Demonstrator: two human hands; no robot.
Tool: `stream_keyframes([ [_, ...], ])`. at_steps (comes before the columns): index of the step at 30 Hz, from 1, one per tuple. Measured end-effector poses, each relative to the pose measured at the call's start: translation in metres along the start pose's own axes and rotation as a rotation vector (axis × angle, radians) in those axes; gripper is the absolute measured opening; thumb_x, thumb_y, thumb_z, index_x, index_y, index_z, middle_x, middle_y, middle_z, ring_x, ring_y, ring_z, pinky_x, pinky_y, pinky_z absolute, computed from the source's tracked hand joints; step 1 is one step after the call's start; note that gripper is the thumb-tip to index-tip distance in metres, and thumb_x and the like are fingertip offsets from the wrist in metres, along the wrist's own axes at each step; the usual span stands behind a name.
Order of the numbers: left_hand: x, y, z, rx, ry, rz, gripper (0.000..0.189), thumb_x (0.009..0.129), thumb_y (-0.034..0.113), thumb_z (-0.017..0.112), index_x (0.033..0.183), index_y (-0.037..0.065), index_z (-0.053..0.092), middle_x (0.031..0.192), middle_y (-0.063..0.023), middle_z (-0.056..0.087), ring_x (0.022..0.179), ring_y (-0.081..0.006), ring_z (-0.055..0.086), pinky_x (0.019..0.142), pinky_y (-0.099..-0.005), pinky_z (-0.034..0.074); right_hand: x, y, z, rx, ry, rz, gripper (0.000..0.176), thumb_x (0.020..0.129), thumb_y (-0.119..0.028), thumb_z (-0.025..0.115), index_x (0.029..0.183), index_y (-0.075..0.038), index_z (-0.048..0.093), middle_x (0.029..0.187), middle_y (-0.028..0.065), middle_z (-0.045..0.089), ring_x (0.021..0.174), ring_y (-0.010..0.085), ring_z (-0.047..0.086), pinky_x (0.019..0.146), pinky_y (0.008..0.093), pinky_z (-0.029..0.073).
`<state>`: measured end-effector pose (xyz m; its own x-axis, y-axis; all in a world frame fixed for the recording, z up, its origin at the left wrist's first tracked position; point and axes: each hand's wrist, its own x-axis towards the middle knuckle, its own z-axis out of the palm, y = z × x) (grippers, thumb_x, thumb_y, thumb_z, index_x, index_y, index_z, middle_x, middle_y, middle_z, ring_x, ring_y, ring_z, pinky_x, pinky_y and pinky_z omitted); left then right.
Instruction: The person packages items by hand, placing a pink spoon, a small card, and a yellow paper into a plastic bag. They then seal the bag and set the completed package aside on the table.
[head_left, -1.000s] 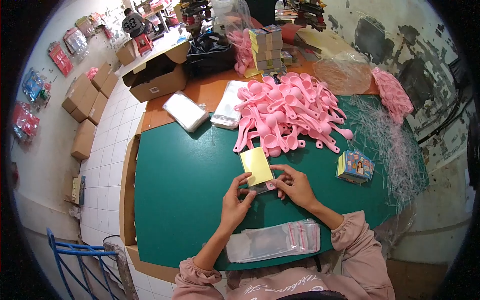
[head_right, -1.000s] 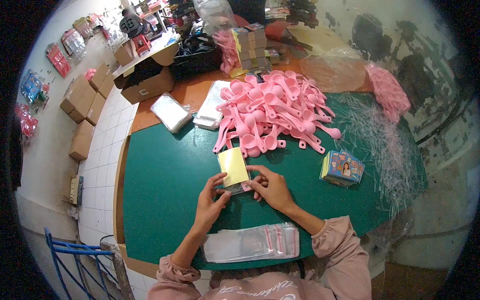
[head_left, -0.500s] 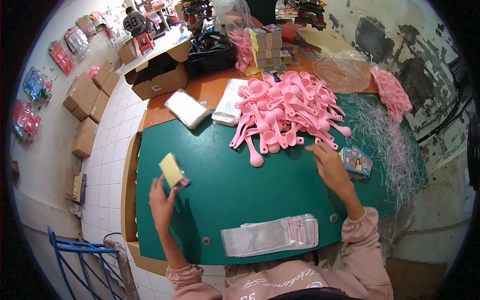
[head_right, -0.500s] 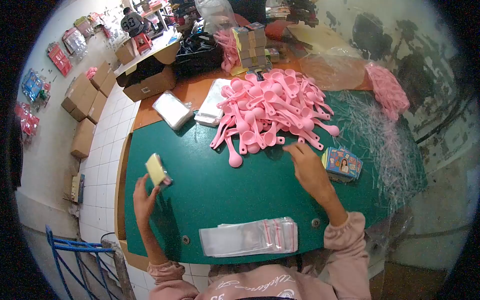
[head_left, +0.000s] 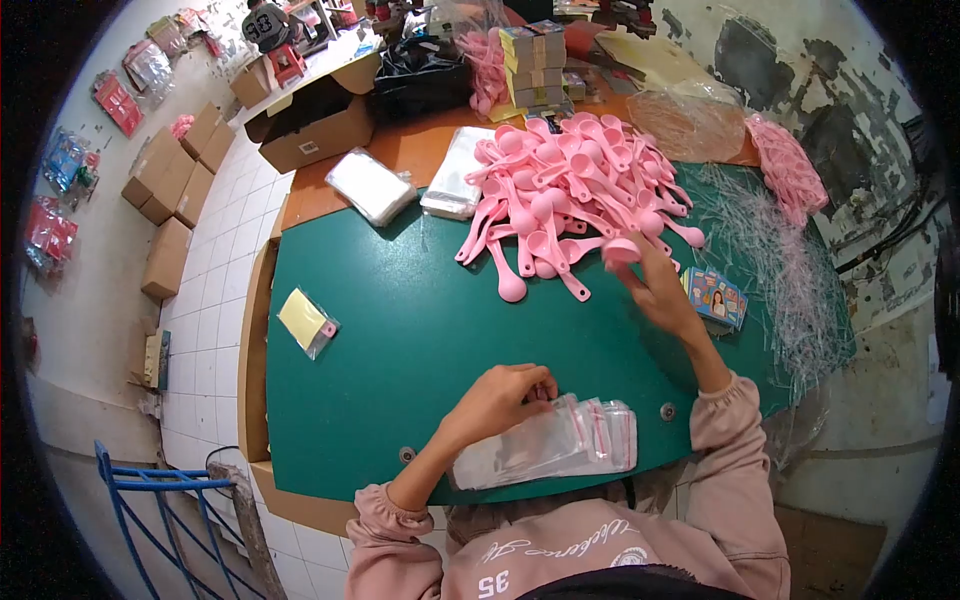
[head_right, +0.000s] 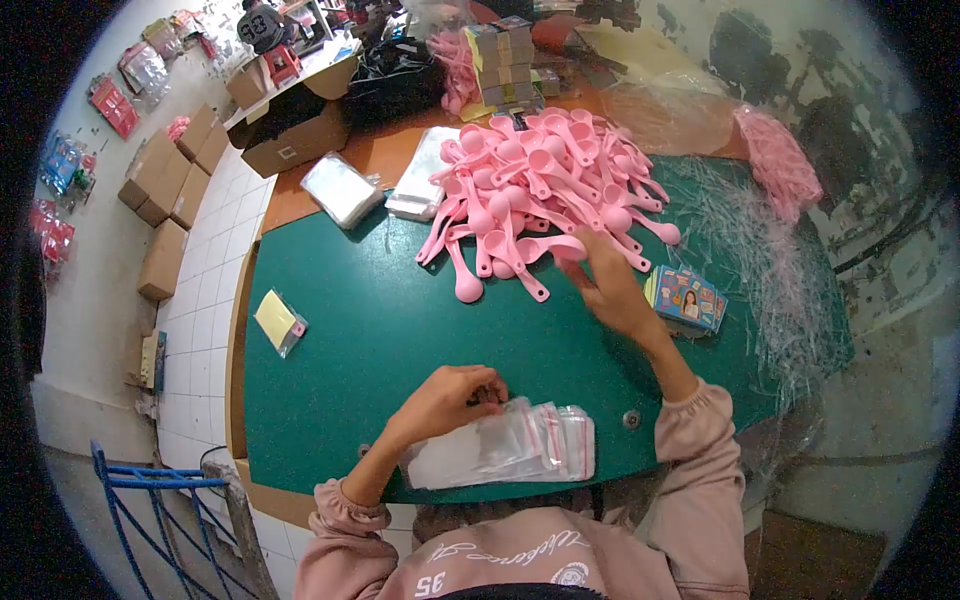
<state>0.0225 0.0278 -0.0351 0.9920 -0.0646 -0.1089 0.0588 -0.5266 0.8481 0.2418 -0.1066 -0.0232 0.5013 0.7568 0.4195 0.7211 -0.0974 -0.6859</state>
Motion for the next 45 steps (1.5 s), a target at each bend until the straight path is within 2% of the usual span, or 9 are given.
stream_keyframes([
  [1,-0.001,0.001,-0.003,-0.044,0.03,-0.002,0.021,0.073,0.013,0.067,0.091,0.004,0.059,0.079,-0.0104,0.059,0.071,-0.0218,0.059,0.064,-0.0311,0.047,-0.012,-0.009,-0.002,0.35,-0.057,0.18,0.019,0.083,-0.015,0.057,0.094,0.0,0.054,0.086,0.0159,0.053,0.082,0.0284,0.054,0.074,0.0342,0.043],
  [2,-0.001,0.002,-0.006,-0.085,0.06,-0.004,0.02,0.073,0.01,0.067,0.09,0.003,0.059,0.076,-0.0095,0.06,0.068,-0.0199,0.06,0.062,-0.0302,0.047,-0.018,-0.022,-0.008,0.353,-0.061,0.182,0.019,0.083,-0.015,0.057,0.094,0.0,0.054,0.086,0.0159,0.053,0.082,0.0284,0.054,0.074,0.0342,0.043],
  [4,-0.001,0.0,-0.01,-0.102,0.1,-0.025,0.018,0.074,0.01,0.067,0.088,0.003,0.059,0.077,-0.0076,0.062,0.068,-0.0161,0.06,0.063,-0.0279,0.048,-0.027,-0.043,-0.019,0.083,-0.371,0.341,0.021,0.083,-0.014,0.055,0.098,0.0,0.055,0.086,0.0152,0.052,0.077,0.0266,0.055,0.07,0.0334,0.044],
  [8,-0.002,-0.003,-0.013,-0.212,0.194,-0.097,0.014,0.079,0.009,0.063,0.088,0.001,0.056,0.08,-0.0054,0.064,0.074,-0.012,0.062,0.069,-0.0246,0.048,-0.055,-0.05,-0.01,-0.01,-0.266,0.033,0.02,0.083,-0.012,0.054,0.097,0.001,0.056,0.086,0.014,0.051,0.07,0.0259,0.055,0.068,0.0322,0.044],
  [14,-0.002,-0.014,-0.009,-0.349,0.217,0.005,0.013,0.084,0.007,0.055,0.093,0.002,0.046,0.08,-0.0076,0.064,0.071,-0.0128,0.062,0.062,-0.0252,0.048,-0.063,-0.079,-0.008,0.351,-0.134,0.524,0.015,0.077,-0.005,0.061,0.091,0.0,0.058,0.077,0.0081,0.058,0.066,0.0131,0.059,0.056,0.0241,0.045],
  [18,-0.002,-0.014,-0.01,-0.542,0.213,-0.06,0.012,0.089,0.012,0.049,0.096,0.005,0.041,0.082,-0.0081,0.063,0.074,-0.013,0.062,0.06,-0.0238,0.047,-0.064,-0.074,-0.008,0.168,-0.258,0.522,0.016,0.077,-0.007,0.063,0.09,0.0,0.059,0.071,0.0072,0.059,0.067,0.0134,0.059,0.057,0.0249,0.046],
  [23,-0.002,-0.012,-0.015,-0.86,0.281,-0.168,0.016,0.09,0.011,0.048,0.101,0.007,0.037,0.085,-0.0111,0.063,0.076,-0.0166,0.063,0.059,-0.0248,0.049,-0.065,-0.074,-0.003,-0.028,-0.064,0.17,0.008,0.082,-0.006,0.057,0.087,0.001,0.058,0.078,0.0094,0.057,0.068,0.0138,0.06,0.057,0.0254,0.047],
  [29,0.001,-0.02,-0.008,-0.751,0.326,-0.143,0.024,0.088,0.006,0.052,0.109,0.004,0.041,0.086,-0.0107,0.064,0.078,-0.0135,0.062,0.061,-0.0225,0.049,-0.059,-0.086,0.008,0.464,0.204,0.401,0.015,0.083,0.002,0.054,0.098,0.002,0.051,0.079,0.0077,0.055,0.066,0.0125,0.06,0.058,0.0227,0.05],
  [45,-0.001,-0.005,-0.014,-0.718,0.277,-0.14,0.026,0.089,0.012,0.052,0.112,0.004,0.057,0.096,-0.004,0.062,0.082,-0.0063,0.057,0.071,-0.0226,0.05,-0.054,-0.095,0.026,0.285,0.261,0.287,0.025,0.081,-0.003,0.06,0.102,0.001,0.047,0.08,0.0089,0.058,0.065,0.0117,0.059,0.055,0.023,0.049],
])
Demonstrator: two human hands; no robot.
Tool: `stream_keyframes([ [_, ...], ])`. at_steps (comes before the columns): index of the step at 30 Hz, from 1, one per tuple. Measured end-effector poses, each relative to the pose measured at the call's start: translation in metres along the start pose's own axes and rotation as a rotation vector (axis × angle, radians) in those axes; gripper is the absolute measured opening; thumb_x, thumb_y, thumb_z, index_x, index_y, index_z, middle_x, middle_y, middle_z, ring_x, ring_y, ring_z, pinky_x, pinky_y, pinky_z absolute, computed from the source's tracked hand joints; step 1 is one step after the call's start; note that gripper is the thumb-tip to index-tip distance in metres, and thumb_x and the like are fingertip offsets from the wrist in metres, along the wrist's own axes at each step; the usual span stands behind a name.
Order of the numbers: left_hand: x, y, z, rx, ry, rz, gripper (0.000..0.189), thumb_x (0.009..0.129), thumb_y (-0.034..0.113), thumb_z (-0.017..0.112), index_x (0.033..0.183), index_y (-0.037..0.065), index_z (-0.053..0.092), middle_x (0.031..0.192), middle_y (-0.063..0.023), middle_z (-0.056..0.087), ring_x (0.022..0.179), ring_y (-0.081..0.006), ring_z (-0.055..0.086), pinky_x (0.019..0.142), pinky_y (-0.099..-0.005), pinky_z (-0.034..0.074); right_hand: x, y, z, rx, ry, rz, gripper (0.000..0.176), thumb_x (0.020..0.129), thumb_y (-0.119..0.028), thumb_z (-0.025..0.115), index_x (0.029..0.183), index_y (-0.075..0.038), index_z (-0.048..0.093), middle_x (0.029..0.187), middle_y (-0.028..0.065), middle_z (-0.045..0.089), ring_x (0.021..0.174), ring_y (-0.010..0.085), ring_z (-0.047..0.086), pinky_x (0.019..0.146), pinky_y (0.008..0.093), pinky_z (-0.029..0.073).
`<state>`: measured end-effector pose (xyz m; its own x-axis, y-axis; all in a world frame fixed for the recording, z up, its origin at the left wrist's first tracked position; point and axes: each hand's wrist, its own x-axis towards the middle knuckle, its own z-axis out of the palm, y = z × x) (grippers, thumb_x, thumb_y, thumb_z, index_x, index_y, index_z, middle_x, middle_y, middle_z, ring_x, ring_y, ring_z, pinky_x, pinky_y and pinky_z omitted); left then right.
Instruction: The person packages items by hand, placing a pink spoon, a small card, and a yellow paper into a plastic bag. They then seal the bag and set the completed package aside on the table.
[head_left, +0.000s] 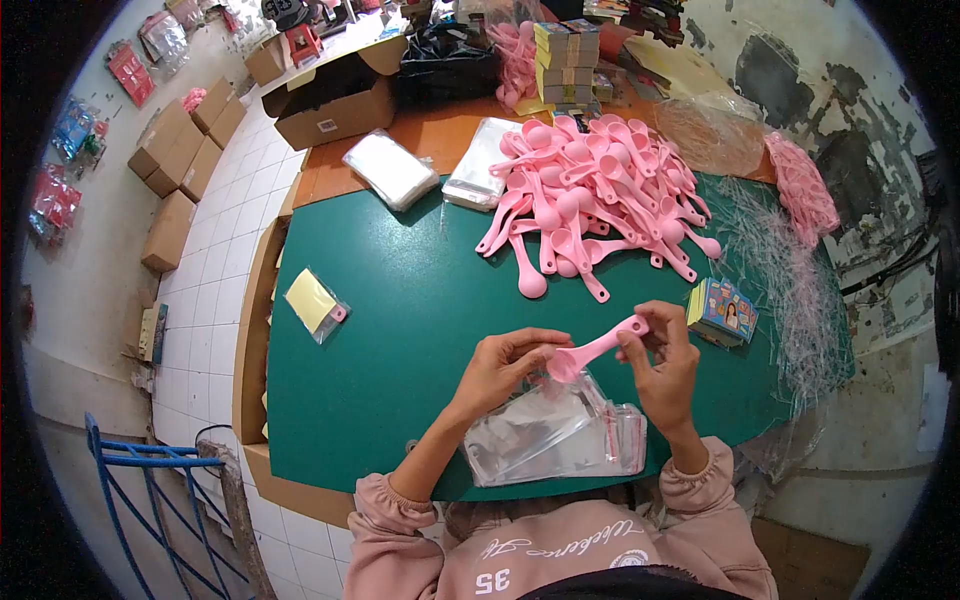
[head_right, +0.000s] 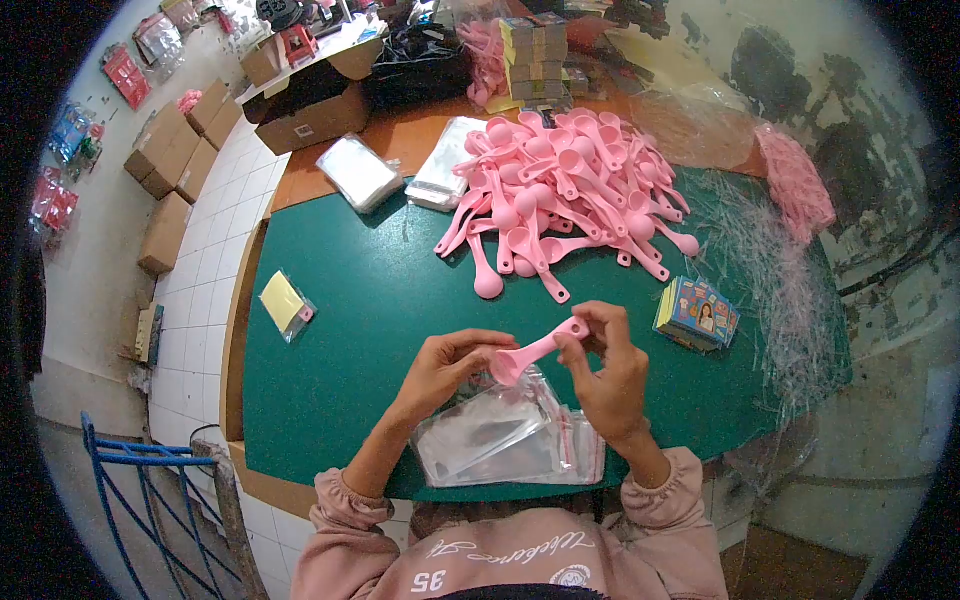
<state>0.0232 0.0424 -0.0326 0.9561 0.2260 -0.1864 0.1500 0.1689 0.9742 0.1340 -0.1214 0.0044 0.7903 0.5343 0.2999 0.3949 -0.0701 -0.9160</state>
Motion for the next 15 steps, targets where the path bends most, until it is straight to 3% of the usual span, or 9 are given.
stream_keyframes([
  [3,-0.001,0.001,0.004,-0.059,-0.007,0.001,0.025,0.089,0.014,0.051,0.111,0.003,0.057,0.096,-0.0035,0.062,0.082,-0.0064,0.057,0.07,-0.0216,0.049,0.005,-0.002,0.003,0.025,-0.072,-0.011,0.024,0.081,-0.002,0.06,0.101,0.0,0.047,0.079,0.0089,0.058,0.065,0.0119,0.059,0.056,0.0232,0.049],
  [6,-0.003,0.005,0.002,-0.187,0.016,-0.013,0.026,0.089,0.014,0.051,0.111,0.002,0.058,0.099,-0.005,0.06,0.083,-0.0081,0.056,0.073,-0.0226,0.049,0.014,-0.006,0.001,0.091,0.021,0.014,0.025,0.08,-0.002,0.061,0.1,0.001,0.046,0.078,0.0083,0.058,0.066,0.0116,0.059,0.056,0.0231,0.049],
  [8,-0.001,0.001,0.001,-0.08,0.01,0.02,0.024,0.091,0.015,0.049,0.108,0.001,0.059,0.093,-0.0026,0.061,0.08,-0.0071,0.056,0.069,-0.0212,0.048,0.016,-0.009,0.002,0.092,-0.101,-0.001,0.025,0.08,-0.003,0.061,0.099,0.001,0.045,0.077,0.0074,0.058,0.064,0.0104,0.058,0.055,0.0224,0.048],
  [15,0.001,-0.004,-0.001,-0.062,-0.017,0.07,0.027,0.091,0.016,0.048,0.111,0.001,0.058,0.089,-0.0011,0.06,0.078,-0.0059,0.054,0.069,-0.0216,0.048,0.029,-0.008,-0.004,0.044,-0.238,0.062,0.023,0.08,-0.003,0.061,0.096,0.0,0.046,0.073,0.0057,0.056,0.061,0.0076,0.054,0.052,0.0216,0.045],
])
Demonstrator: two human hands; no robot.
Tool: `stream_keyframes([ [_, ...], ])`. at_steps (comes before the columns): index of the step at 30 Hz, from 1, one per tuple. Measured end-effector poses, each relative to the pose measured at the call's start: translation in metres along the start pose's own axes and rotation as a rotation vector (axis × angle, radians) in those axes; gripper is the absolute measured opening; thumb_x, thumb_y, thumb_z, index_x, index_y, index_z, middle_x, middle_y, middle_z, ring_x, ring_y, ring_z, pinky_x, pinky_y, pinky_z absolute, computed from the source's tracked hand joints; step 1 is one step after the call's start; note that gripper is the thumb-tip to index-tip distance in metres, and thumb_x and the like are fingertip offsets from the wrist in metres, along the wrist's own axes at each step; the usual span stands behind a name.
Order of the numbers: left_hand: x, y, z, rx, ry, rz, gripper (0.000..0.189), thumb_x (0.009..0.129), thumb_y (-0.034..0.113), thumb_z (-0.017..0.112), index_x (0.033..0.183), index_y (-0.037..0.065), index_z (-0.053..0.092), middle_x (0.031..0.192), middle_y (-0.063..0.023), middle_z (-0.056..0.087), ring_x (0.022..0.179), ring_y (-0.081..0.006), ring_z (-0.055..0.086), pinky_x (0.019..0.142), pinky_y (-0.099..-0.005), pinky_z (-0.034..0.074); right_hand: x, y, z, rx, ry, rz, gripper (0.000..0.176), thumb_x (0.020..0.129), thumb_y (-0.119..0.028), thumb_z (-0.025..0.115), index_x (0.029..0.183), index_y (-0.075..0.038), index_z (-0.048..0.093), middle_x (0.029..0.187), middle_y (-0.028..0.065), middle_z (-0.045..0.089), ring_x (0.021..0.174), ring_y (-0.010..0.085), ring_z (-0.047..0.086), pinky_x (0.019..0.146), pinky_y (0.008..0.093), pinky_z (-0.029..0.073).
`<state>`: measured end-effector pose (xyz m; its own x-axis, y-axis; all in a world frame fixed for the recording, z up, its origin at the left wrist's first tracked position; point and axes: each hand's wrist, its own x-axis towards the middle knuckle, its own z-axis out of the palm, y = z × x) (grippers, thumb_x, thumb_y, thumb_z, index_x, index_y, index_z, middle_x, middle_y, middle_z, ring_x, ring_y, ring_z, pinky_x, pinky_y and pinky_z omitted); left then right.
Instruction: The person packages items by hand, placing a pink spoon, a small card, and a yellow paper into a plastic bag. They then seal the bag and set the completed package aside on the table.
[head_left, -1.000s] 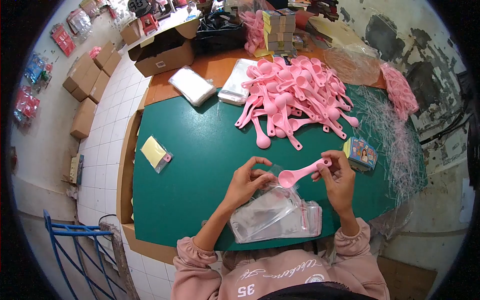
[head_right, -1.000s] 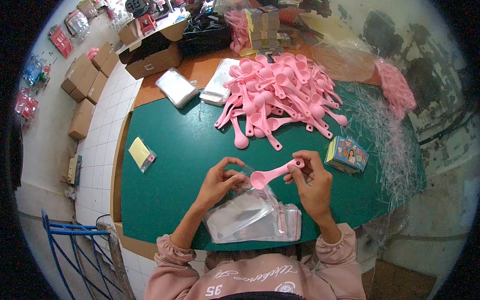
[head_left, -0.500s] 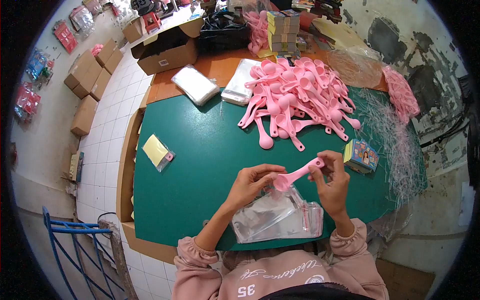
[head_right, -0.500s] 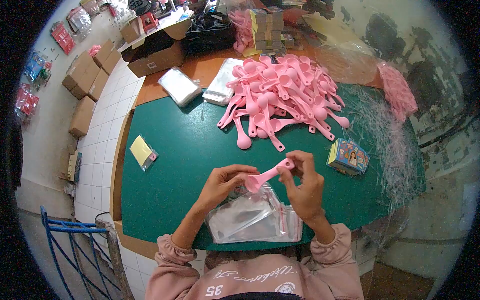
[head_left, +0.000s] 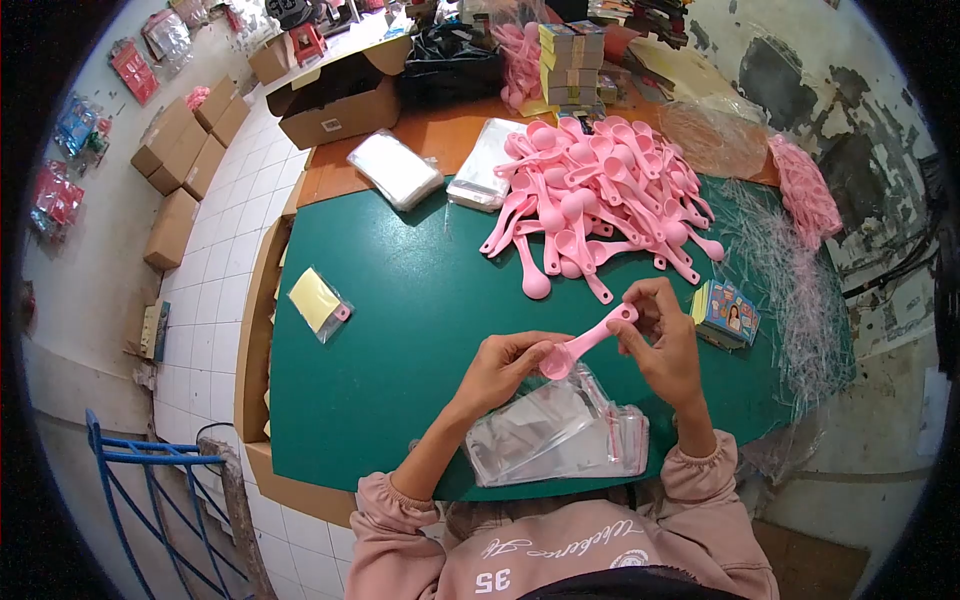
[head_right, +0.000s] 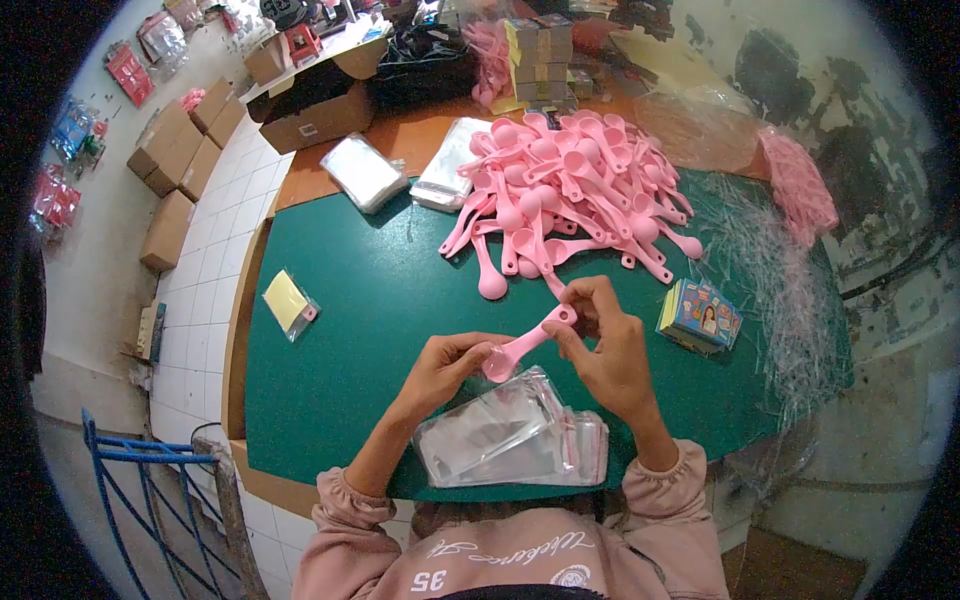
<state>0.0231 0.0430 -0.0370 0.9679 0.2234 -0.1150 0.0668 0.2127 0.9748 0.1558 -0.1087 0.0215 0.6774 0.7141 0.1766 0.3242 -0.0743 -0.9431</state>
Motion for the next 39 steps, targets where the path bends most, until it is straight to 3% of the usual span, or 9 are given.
stream_keyframes([
  [6,-0.001,0.01,-0.001,0.073,-0.039,-0.091,0.035,0.091,0.02,0.049,0.121,0.003,0.05,0.088,-0.0032,0.061,0.078,-0.0081,0.056,0.069,-0.0226,0.049,0.006,0.004,-0.006,-0.06,-0.049,-0.063,0.021,0.08,-0.003,0.06,0.095,-0.001,0.046,0.07,0.0041,0.054,0.058,0.0075,0.051,0.051,0.0218,0.043],
  [8,-0.002,0.008,-0.008,-0.138,-0.069,-0.275,0.045,0.092,0.021,0.047,0.13,0.0,0.036,0.105,-0.0123,0.059,0.092,-0.0174,0.059,0.075,-0.0273,0.05,0.005,0.007,-0.005,-0.081,-0.019,-0.085,0.021,0.08,-0.003,0.06,0.095,0.0,0.046,0.07,0.0045,0.054,0.058,0.0076,0.052,0.051,0.0218,0.043],
  [12,-0.004,0.006,-0.022,0.021,-0.245,-0.227,0.049,0.09,0.017,0.05,0.132,0.001,0.032,0.11,-0.0161,0.057,0.098,-0.0209,0.058,0.078,-0.0288,0.049,0.004,0.011,-0.005,-0.102,-0.001,-0.081,0.021,0.08,-0.003,0.06,0.095,0.0,0.046,0.071,0.0054,0.055,0.059,0.0078,0.053,0.052,0.0217,0.044],
  [14,-0.004,0.007,-0.024,0.041,-0.36,-0.081,0.051,0.087,0.012,0.054,0.132,0.001,0.033,0.112,-0.0171,0.056,0.099,-0.0208,0.058,0.081,-0.0298,0.048,0.003,0.011,-0.004,-0.104,0.034,-0.053,0.022,0.08,-0.003,0.061,0.096,0.0,0.046,0.072,0.006,0.056,0.06,0.0085,0.055,0.054,0.0217,0.045],
  [18,-0.001,-0.001,-0.025,0.07,-0.29,-0.047,0.049,0.086,0.01,0.056,0.129,-0.002,0.036,0.107,-0.0139,0.06,0.09,-0.0157,0.06,0.074,-0.0262,0.049,-0.001,0.011,-0.004,-0.099,0.085,-0.044,0.022,0.08,-0.004,0.061,0.096,0.0,0.047,0.074,0.0063,0.057,0.062,0.009,0.056,0.056,0.0218,0.047],
  [20,-0.001,0.005,-0.025,0.036,-0.211,-0.202,0.046,0.085,0.01,0.056,0.126,-0.002,0.041,0.104,-0.0121,0.061,0.091,-0.0151,0.06,0.074,-0.026,0.049,-0.003,0.012,-0.003,0.005,0.182,-0.02,0.021,0.08,-0.004,0.061,0.096,-0.001,0.047,0.077,0.0062,0.057,0.064,0.0095,0.057,0.058,0.0221,0.049],
  [23,-0.003,0.009,-0.02,0.018,-0.164,-0.207,0.042,0.085,0.01,0.057,0.123,-0.002,0.044,0.103,-0.0124,0.062,0.091,-0.0146,0.059,0.075,-0.0258,0.05,-0.005,0.014,-0.003,0.063,0.203,-0.05,0.022,0.081,-0.004,0.061,0.097,-0.001,0.047,0.079,0.0064,0.057,0.066,0.0094,0.057,0.057,0.022,0.049],
  [27,-0.002,0.01,-0.018,0.023,-0.119,-0.197,0.042,0.084,0.012,0.058,0.121,-0.004,0.045,0.103,-0.0142,0.061,0.092,-0.0171,0.06,0.076,-0.0274,0.049,-0.006,0.011,-0.001,-0.03,0.124,-0.029,0.022,0.08,-0.004,0.061,0.097,-0.001,0.046,0.078,0.0061,0.057,0.066,0.0092,0.057,0.058,0.0218,0.049],
  [39,-0.002,0.003,-0.021,0.034,-0.041,-0.139,0.036,0.082,0.014,0.061,0.113,-0.003,0.054,0.091,-0.0076,0.065,0.078,-0.0109,0.061,0.071,-0.0235,0.049,-0.004,0.012,0.004,0.003,0.101,-0.083,0.021,0.081,-0.005,0.061,0.096,-0.002,0.047,0.076,0.0043,0.056,0.062,0.0069,0.052,0.054,0.0203,0.044],
])
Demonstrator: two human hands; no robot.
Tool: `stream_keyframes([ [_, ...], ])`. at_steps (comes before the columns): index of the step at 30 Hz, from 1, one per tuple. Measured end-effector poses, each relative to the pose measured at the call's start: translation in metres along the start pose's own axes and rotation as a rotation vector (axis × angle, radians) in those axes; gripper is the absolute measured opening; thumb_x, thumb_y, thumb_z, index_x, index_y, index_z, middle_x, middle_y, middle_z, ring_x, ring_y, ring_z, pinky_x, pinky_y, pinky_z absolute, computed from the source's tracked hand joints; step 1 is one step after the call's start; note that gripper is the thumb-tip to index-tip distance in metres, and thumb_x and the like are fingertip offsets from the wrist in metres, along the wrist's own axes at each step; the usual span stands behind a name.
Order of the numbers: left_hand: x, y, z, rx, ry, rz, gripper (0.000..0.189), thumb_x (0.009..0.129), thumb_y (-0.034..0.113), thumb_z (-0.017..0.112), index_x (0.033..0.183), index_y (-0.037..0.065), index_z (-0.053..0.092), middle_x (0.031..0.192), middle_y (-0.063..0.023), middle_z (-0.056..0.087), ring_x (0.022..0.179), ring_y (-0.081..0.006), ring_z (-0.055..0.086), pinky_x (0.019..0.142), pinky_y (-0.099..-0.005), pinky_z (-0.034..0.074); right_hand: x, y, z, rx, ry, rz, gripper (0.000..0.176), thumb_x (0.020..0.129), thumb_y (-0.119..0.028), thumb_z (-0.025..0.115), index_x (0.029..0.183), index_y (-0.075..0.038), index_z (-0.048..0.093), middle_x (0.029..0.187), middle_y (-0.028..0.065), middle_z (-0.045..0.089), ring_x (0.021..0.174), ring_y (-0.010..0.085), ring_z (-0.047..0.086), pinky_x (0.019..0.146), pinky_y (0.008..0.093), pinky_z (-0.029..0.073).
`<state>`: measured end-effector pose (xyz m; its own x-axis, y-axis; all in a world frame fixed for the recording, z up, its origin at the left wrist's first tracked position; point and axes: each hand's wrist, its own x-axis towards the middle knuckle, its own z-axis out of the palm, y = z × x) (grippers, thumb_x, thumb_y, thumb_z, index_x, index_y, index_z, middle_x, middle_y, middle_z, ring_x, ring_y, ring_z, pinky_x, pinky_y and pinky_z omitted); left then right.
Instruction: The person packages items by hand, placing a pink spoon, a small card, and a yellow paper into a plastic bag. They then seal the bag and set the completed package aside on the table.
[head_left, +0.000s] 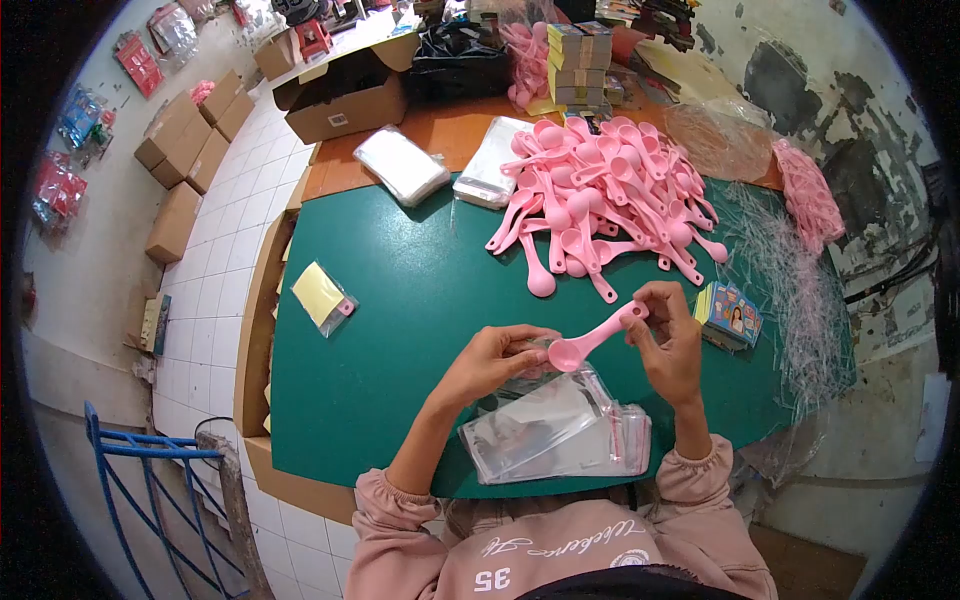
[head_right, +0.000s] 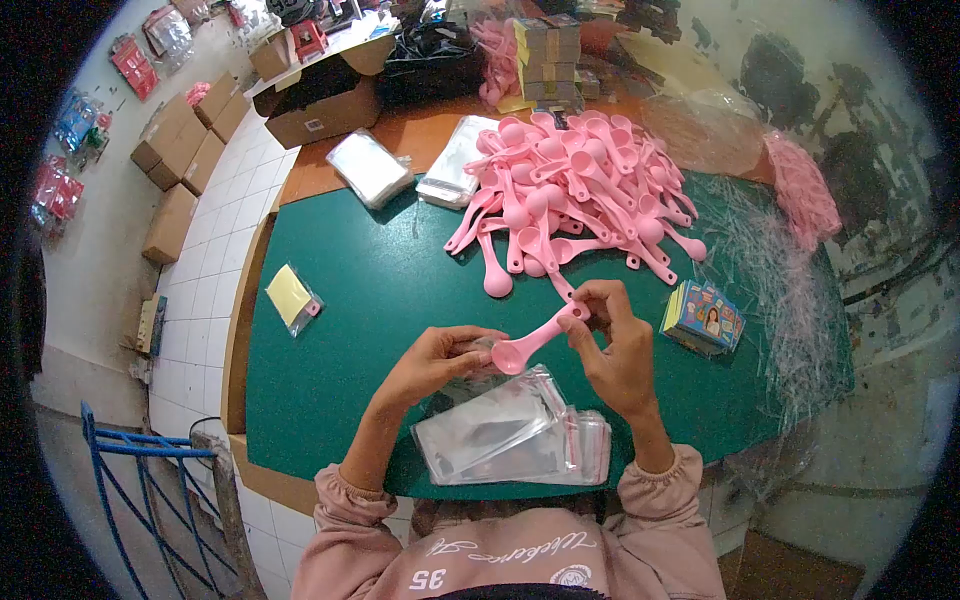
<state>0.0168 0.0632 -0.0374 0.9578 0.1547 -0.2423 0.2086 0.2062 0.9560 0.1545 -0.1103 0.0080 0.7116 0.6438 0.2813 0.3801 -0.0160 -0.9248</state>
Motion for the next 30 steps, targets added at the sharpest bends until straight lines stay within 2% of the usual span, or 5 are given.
stream_keyframes([
  [18,0.0,0.002,0.016,0.098,-0.076,0.079,0.031,0.088,0.016,0.054,0.116,0.002,0.054,0.085,-0.003,0.064,0.08,-0.0058,0.057,0.067,-0.0203,0.047,0.001,-0.001,-0.007,-0.028,-0.3,0.035,0.02,0.08,-0.004,0.062,0.095,0.0,0.05,0.076,0.0052,0.057,0.071,0.0076,0.056,0.062,0.0235,0.049],
  [21,0.001,0.0,0.017,0.12,-0.083,0.138,0.032,0.089,0.015,0.052,0.118,0.001,0.052,0.082,-0.0021,0.062,0.081,-0.007,0.058,0.067,-0.021,0.048,-0.004,0.002,0.006,0.074,-0.172,0.036,0.02,0.079,-0.002,0.061,0.096,0.0,0.05,0.075,0.005,0.057,0.07,0.0079,0.057,0.061,0.023,0.049],
  [23,0.0,0.003,0.018,-0.154,-0.012,-0.002,0.033,0.089,0.016,0.051,0.118,0.0,0.05,0.082,-0.0017,0.062,0.082,-0.0069,0.059,0.065,-0.0205,0.048,-0.005,0.001,0.01,0.072,0.097,0.055,0.021,0.079,-0.001,0.062,0.096,0.0,0.05,0.075,0.0047,0.057,0.067,0.0083,0.057,0.058,0.0222,0.049],
  [28,-0.002,0.001,0.012,0.107,0.036,0.044,0.04,0.084,0.019,0.06,0.117,-0.001,0.05,0.087,-0.0074,0.063,0.078,-0.0097,0.061,0.063,-0.0224,0.048,-0.004,0.004,0.008,-0.042,0.19,0.014,0.021,0.079,-0.003,0.062,0.096,-0.001,0.049,0.075,0.005,0.057,0.065,0.0087,0.057,0.057,0.0214,0.048],
  [30,0.002,-0.006,0.01,0.297,0.08,0.229,0.046,0.078,0.02,0.067,0.115,-0.001,0.052,0.089,-0.008,0.064,0.072,-0.01,0.061,0.064,-0.0241,0.048,-0.004,0.004,0.005,-0.053,0.175,0.037,0.021,0.079,-0.003,0.062,0.096,-0.001,0.049,0.075,0.0052,0.057,0.065,0.0088,0.057,0.057,0.0212,0.048],
])
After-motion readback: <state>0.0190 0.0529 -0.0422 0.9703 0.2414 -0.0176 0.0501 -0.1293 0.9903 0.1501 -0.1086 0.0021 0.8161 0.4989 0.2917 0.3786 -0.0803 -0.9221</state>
